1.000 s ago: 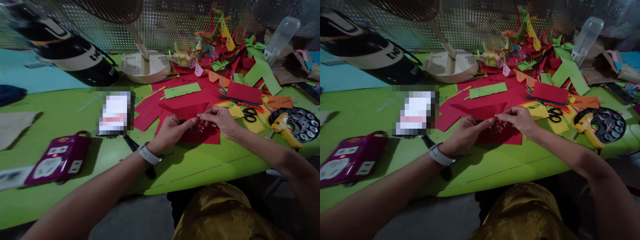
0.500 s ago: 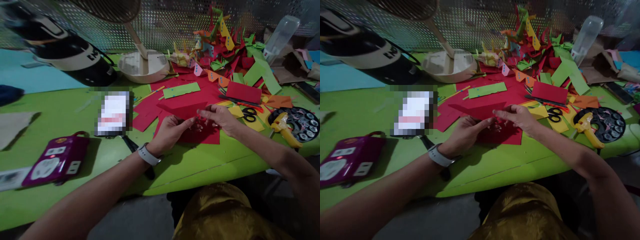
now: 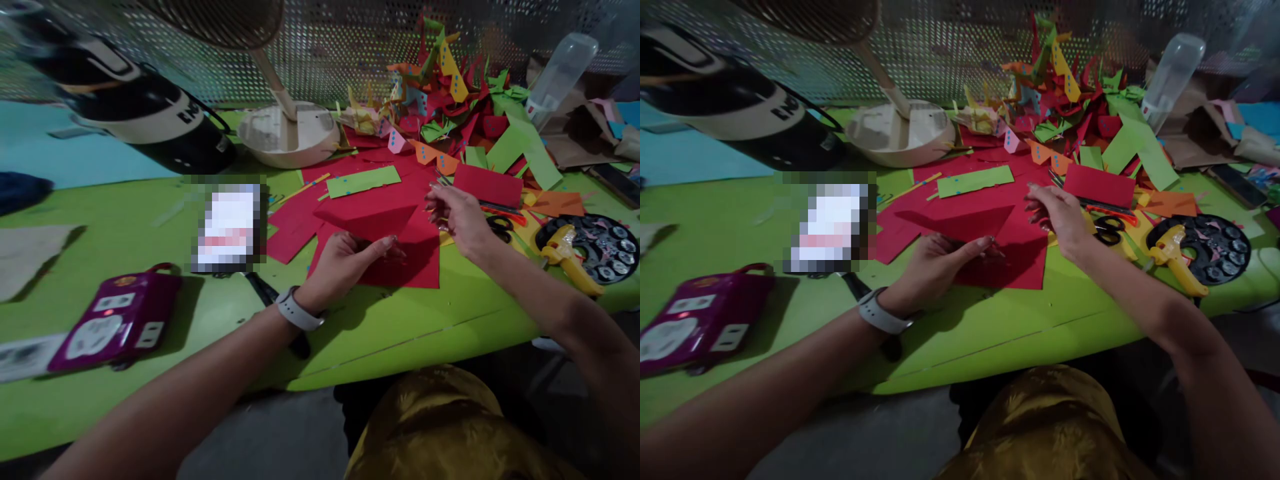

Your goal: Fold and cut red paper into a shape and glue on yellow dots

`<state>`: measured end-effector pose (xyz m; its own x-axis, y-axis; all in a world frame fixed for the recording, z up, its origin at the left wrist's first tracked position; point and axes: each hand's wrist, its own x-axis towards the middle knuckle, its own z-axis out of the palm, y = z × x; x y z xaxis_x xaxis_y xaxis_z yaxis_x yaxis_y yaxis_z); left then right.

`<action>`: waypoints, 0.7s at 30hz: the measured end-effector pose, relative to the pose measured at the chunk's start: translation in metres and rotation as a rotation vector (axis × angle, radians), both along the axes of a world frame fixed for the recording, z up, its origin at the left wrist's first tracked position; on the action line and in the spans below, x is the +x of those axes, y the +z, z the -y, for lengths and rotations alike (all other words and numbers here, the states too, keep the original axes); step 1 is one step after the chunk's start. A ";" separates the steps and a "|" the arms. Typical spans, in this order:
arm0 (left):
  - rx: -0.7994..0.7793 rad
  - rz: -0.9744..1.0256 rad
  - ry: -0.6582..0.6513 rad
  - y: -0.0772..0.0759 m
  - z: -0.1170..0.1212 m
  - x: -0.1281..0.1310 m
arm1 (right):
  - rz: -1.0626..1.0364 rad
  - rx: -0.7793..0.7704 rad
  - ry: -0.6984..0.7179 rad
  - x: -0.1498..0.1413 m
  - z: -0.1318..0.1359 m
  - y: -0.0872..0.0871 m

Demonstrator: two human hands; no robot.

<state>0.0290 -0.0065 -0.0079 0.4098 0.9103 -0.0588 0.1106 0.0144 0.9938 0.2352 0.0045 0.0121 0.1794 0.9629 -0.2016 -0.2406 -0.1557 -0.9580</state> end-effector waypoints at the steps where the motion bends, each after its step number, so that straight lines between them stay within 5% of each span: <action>1: 0.053 -0.018 0.024 0.000 0.000 -0.001 | 0.021 -0.023 0.072 -0.003 0.003 0.000; 5: 0.151 -0.062 -0.026 -0.001 -0.002 -0.004 | 0.076 -0.084 0.310 -0.014 0.013 0.001; 9: 0.111 -0.005 -0.174 -0.004 -0.007 -0.006 | 0.046 -0.033 0.279 -0.015 0.014 0.001; 14: -0.012 0.197 -0.007 -0.010 -0.011 -0.005 | 0.050 -0.060 0.263 -0.012 0.010 -0.004; 21: -0.110 0.209 0.156 -0.006 -0.012 0.001 | 0.113 0.044 0.318 -0.014 0.012 -0.008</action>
